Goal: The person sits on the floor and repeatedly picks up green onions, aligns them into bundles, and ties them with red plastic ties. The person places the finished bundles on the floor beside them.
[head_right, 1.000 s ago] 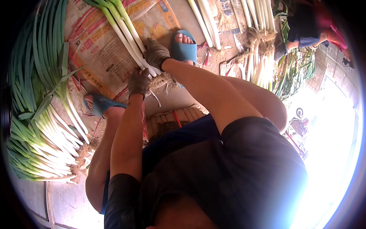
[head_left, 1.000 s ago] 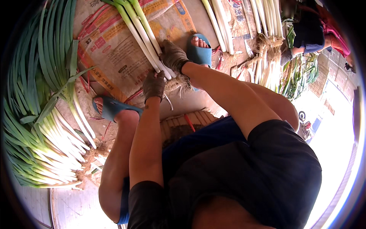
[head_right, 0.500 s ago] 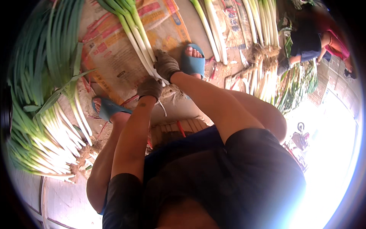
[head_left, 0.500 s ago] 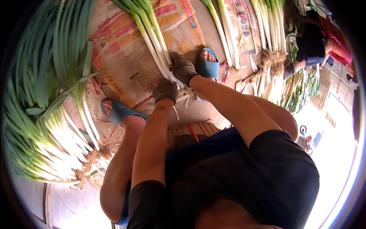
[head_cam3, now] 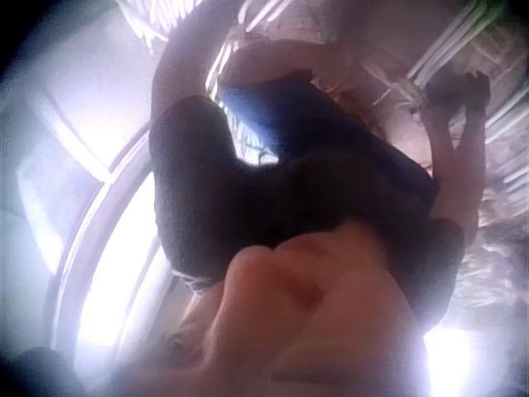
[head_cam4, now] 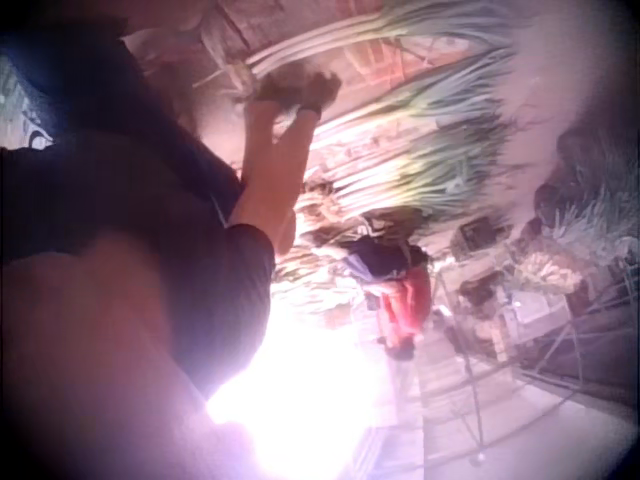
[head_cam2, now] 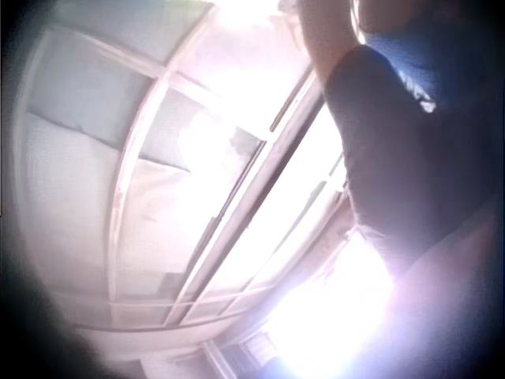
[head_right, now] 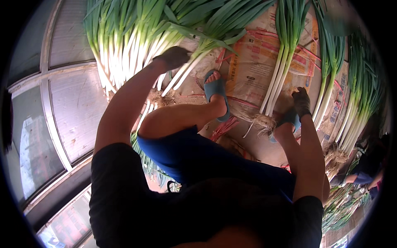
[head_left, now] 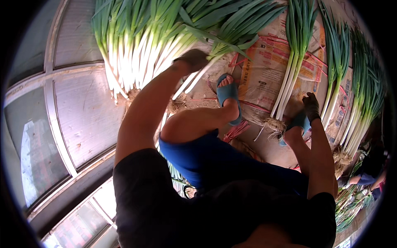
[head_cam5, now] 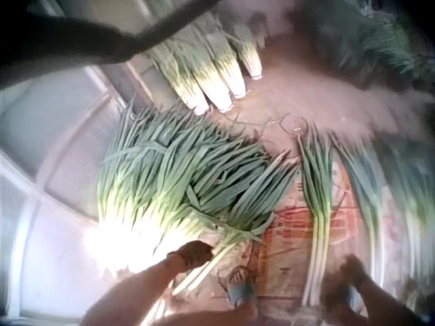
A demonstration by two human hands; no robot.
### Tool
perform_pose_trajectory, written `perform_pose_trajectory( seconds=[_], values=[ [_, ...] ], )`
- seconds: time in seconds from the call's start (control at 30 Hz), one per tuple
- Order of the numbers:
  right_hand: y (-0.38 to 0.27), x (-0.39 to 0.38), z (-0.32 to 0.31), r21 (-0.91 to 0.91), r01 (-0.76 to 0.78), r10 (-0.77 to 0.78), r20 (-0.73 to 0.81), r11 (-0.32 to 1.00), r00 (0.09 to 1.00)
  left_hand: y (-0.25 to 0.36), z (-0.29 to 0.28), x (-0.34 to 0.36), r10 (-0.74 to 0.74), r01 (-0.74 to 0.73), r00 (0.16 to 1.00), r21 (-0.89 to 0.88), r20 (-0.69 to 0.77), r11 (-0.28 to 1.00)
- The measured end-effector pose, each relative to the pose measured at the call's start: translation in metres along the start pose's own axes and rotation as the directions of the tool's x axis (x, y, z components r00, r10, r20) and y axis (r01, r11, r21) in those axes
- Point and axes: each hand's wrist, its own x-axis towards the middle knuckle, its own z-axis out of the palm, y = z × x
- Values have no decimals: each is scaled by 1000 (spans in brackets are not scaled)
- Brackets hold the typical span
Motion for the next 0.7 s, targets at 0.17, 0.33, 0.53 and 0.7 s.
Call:
perform_pose_trajectory(
  seconds=[0.17,0.33,0.53,0.7],
  values=[
    [-39,-13,4,224,-292,280,84,930,956,-166,183,-137,-575,553,818,-259,-11,792],
    [-37,-38,7,148,-256,224,204,955,953,-152,289,-188,-757,637,653,-537,-7,554],
    [-45,-38,9,132,-297,259,244,946,934,-205,172,-156,-750,556,290,-533,-594,638],
    [-142,-36,7,99,-295,266,235,950,935,-233,130,-158,-813,804,445,-232,-375,547]
  ],
)
